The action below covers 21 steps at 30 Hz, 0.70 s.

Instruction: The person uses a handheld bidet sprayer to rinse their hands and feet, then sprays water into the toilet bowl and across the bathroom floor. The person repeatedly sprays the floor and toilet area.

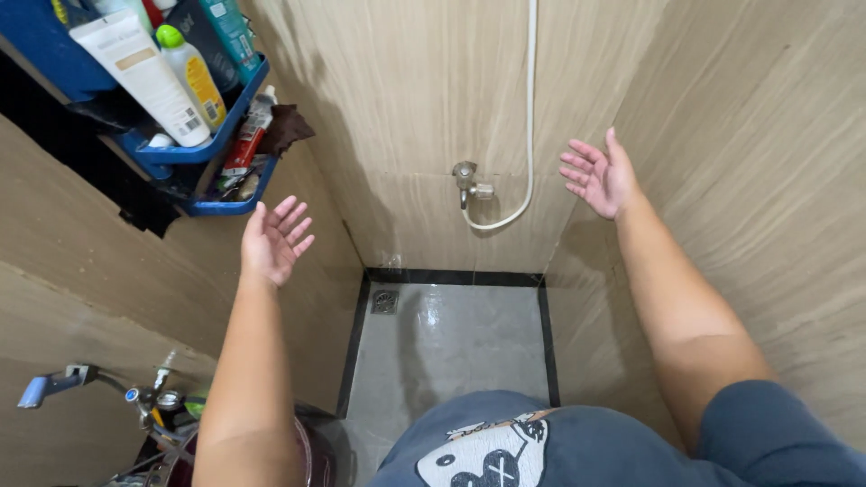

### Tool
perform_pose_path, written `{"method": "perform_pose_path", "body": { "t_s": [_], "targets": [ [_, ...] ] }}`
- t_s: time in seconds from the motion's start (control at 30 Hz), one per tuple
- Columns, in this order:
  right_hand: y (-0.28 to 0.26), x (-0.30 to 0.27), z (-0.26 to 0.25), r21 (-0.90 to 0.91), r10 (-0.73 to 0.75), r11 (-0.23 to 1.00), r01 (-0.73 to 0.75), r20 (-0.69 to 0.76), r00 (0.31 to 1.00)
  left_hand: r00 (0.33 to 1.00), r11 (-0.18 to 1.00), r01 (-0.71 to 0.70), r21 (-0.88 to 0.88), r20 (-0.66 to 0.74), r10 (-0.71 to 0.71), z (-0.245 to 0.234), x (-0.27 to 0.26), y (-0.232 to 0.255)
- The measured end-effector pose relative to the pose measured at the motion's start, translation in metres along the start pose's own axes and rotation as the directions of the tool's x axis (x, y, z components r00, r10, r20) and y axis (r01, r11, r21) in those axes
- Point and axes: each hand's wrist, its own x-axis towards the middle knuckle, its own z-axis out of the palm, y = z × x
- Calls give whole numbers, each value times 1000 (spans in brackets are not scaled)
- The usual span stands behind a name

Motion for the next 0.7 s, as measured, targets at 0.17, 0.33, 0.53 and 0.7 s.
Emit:
{"method": "perform_pose_path", "body": {
  "t_s": [0.17,0.33,0.53,0.7],
  "targets": [
    [-6,-26,-15,8,-36,999,36,-31,999,999,1000,19,10,48,-20,17,14,-8],
    [-9,-50,-37,21,-71,997,73,-74,995,992,999,43,8,116,-44,38,34,-18],
    [-12,-86,-52,108,-103,987,117,-127,987,986,998,58,1,154,-57,71,58,-32],
    [-12,-115,-49,111,-131,982,150,-168,977,983,998,69,-13,172,-66,103,69,-43]
  ]
}}
